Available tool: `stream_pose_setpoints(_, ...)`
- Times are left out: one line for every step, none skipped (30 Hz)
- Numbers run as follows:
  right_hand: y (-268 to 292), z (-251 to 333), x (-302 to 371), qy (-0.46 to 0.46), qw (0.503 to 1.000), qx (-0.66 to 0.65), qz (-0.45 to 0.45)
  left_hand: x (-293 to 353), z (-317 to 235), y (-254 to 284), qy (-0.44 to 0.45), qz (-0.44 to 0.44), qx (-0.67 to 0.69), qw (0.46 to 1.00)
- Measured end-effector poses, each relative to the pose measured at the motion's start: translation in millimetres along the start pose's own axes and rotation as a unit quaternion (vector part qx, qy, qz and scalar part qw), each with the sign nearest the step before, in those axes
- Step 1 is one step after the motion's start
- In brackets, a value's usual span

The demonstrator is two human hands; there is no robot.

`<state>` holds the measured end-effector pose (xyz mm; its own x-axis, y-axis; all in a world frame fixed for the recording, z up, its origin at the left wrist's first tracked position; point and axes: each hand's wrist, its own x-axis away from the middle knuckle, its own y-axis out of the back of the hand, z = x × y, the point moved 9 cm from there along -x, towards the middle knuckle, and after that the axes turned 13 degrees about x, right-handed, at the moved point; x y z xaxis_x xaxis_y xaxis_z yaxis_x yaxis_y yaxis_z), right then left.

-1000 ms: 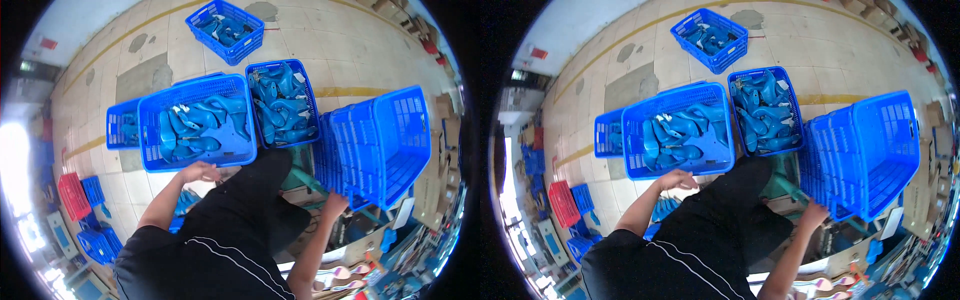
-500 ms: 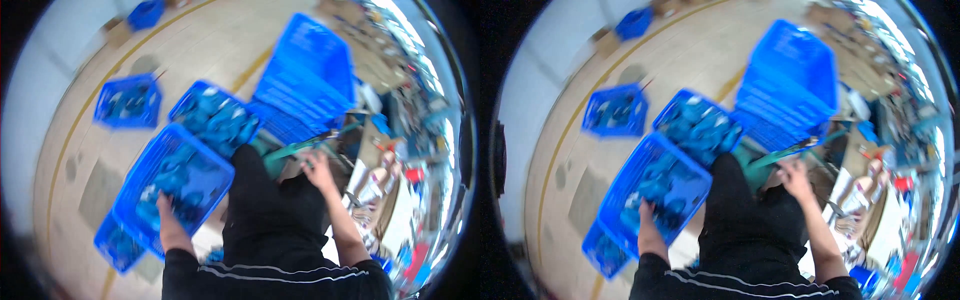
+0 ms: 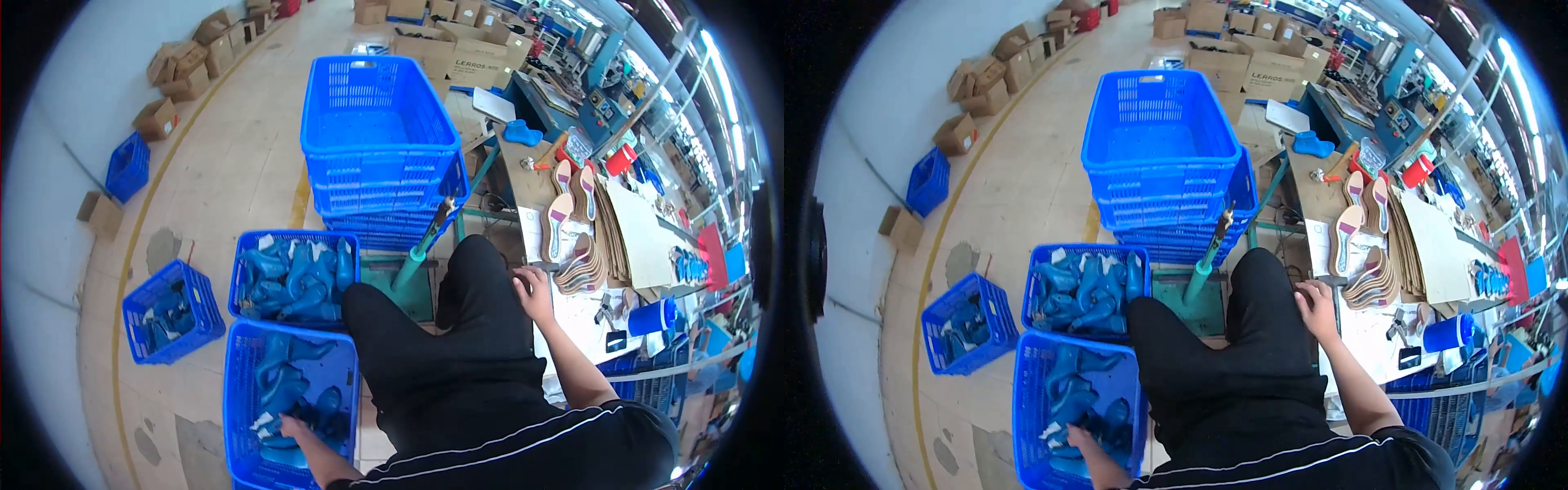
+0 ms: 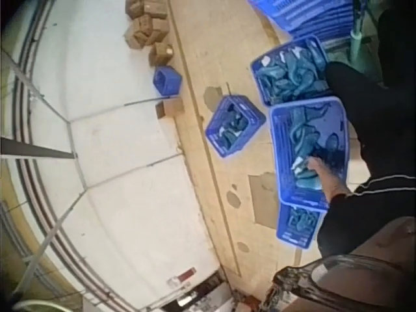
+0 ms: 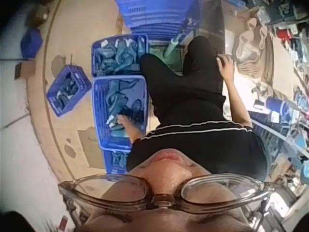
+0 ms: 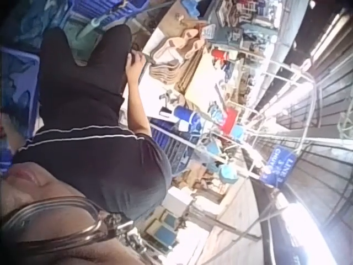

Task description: Manually assemble and hammer components of high-heeled shoes at a workstation.

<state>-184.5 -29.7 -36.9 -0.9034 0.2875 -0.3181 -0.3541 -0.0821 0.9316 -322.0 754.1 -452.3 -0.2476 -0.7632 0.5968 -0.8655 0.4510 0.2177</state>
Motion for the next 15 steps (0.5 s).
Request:
stream_pose_setpoints(5, 3, -1, 0.001, 1.0, -0.004, -0.01, 18, 5, 27, -0.025, -0.171, 0.026, 0.985)
stream_pose_setpoints(9, 3, -1, -0.009, 1.0, -0.01, -0.018, 27, -5, 34, -0.09, -0.185, -0.016, 0.978)
stream_pose_setpoints(15, 5, -4, -0.021, 0.999, -0.035, -0.02, 34, -16, 50, -0.154, -0.199, -0.057, 0.966)
stream_pose_setpoints(19, 6, -7, -0.032, 0.998, -0.056, -0.023, 47, -35, 52, -0.245, -0.179, -0.086, 0.949)
stream_pose_setpoints(22, 6, -11, -0.039, 0.996, -0.067, -0.037, 49, -40, 59, -0.258, -0.112, -0.023, 0.959)
stream_pose_setpoints(21, 8, -20, -0.046, 0.995, -0.071, -0.044, 51, -44, 61, -0.237, -0.032, 0.06, 0.969)
stream_pose_setpoints(16, 11, -29, -0.059, 0.989, -0.13, -0.05, 55, -38, 67, -0.171, 0.01, 0.143, 0.975)
stream_pose_setpoints(9, 15, -38, -0.073, 0.978, -0.19, -0.053, 64, -36, 64, -0.104, 0.051, 0.221, 0.968)
stream_pose_setpoints(0, 30, -52, -0.053, 0.974, -0.217, -0.048, 69, -47, 69, -0.114, 0.047, 0.219, 0.968)
stream_pose_setpoints(-11, 47, -70, -0.03, 0.968, -0.246, -0.04, 74, -53, 64, -0.079, 0.121, 0.258, 0.955)
stream_pose_setpoints(-28, 65, -88, -0.029, 0.958, -0.285, -0.014, 85, -56, 58, -0.043, 0.192, 0.296, 0.935)
stream_pose_setpoints(-48, 79, -106, -0.026, 0.948, -0.318, 0.011, 112, -63, 33, -0.006, 0.23, 0.335, 0.914)
stream_pose_setpoints(-83, 87, -128, -0.056, 0.934, -0.35, 0.042, 113, -72, 33, 0.013, 0.285, 0.372, 0.884)
stream_pose_setpoints(-124, 78, -145, -0.093, 0.926, -0.362, 0.06, 142, -77, 5, 0.035, 0.283, 0.382, 0.879)
stream_pose_setpoints(-154, 91, -164, -0.096, 0.895, -0.427, 0.085, 167, -85, -9, 0.035, 0.353, 0.39, 0.85)
